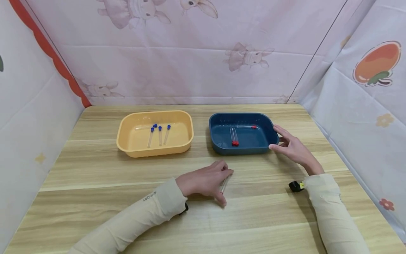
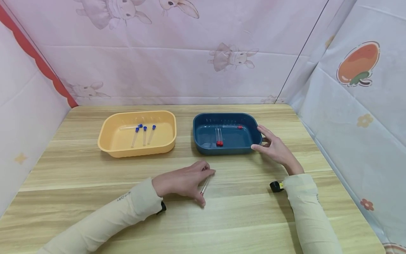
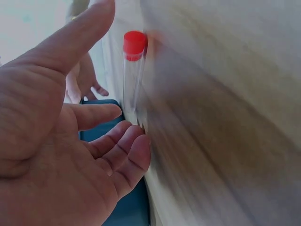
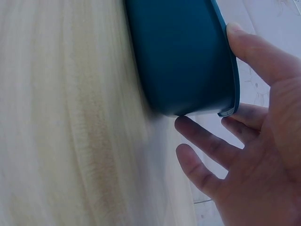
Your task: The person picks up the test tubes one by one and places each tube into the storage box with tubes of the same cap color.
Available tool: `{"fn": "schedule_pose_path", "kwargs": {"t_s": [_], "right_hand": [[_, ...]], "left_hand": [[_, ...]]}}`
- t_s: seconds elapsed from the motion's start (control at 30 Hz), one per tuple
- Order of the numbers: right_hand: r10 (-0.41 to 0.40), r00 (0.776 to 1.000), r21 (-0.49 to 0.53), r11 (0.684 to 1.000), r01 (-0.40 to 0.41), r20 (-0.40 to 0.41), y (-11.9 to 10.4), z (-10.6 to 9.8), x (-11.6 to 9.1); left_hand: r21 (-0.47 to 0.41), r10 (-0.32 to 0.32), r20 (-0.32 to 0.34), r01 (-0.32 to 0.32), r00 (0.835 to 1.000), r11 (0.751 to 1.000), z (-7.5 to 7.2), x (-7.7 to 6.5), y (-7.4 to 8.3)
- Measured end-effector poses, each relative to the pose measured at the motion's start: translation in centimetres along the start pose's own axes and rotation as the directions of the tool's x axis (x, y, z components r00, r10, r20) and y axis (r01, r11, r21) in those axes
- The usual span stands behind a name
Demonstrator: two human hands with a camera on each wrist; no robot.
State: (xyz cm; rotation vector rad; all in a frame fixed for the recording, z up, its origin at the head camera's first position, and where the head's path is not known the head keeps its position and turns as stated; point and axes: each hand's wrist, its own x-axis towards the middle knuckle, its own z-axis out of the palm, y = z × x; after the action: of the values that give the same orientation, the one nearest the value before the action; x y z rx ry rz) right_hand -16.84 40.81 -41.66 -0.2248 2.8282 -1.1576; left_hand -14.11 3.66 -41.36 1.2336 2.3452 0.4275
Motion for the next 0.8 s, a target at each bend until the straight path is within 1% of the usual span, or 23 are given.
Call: {"fn": "schedule_pose_path", "kwargs": {"t_s": [0.17, 0.33, 0.57, 0.8], "right_hand": [[-0.004, 1.000, 0.007, 1.000, 0.004, 0.000, 0.06, -0.01, 0.04], [-0.005, 1.000, 0.002, 1.000, 0.005, 0.000, -0.23, -0.01, -0.04], [-0.004, 1.000, -0.003, 1.000, 0.004, 0.004, -0.44, 0.02, -0.17], [0.000, 1.000, -0.004, 1.000, 0.000, 0.008, -0.38, 0.08, -0.17]], "left_hand": [[0.023, 0.013, -0.003, -0.013, 1.000, 1.000, -0.22, -0.15, -0.27], [0.041, 0.025, -0.010, -0.025, 1.000, 0.999, -0.14, -0.12, -0.37], [0.059, 0.022, -0.017, -0.021, 1.000, 0.998, 0.03, -0.01, -0.17], [0.107, 0.029, -0.037, -0.025, 0.999, 0.994, 0.30, 0.08, -0.10]]}}
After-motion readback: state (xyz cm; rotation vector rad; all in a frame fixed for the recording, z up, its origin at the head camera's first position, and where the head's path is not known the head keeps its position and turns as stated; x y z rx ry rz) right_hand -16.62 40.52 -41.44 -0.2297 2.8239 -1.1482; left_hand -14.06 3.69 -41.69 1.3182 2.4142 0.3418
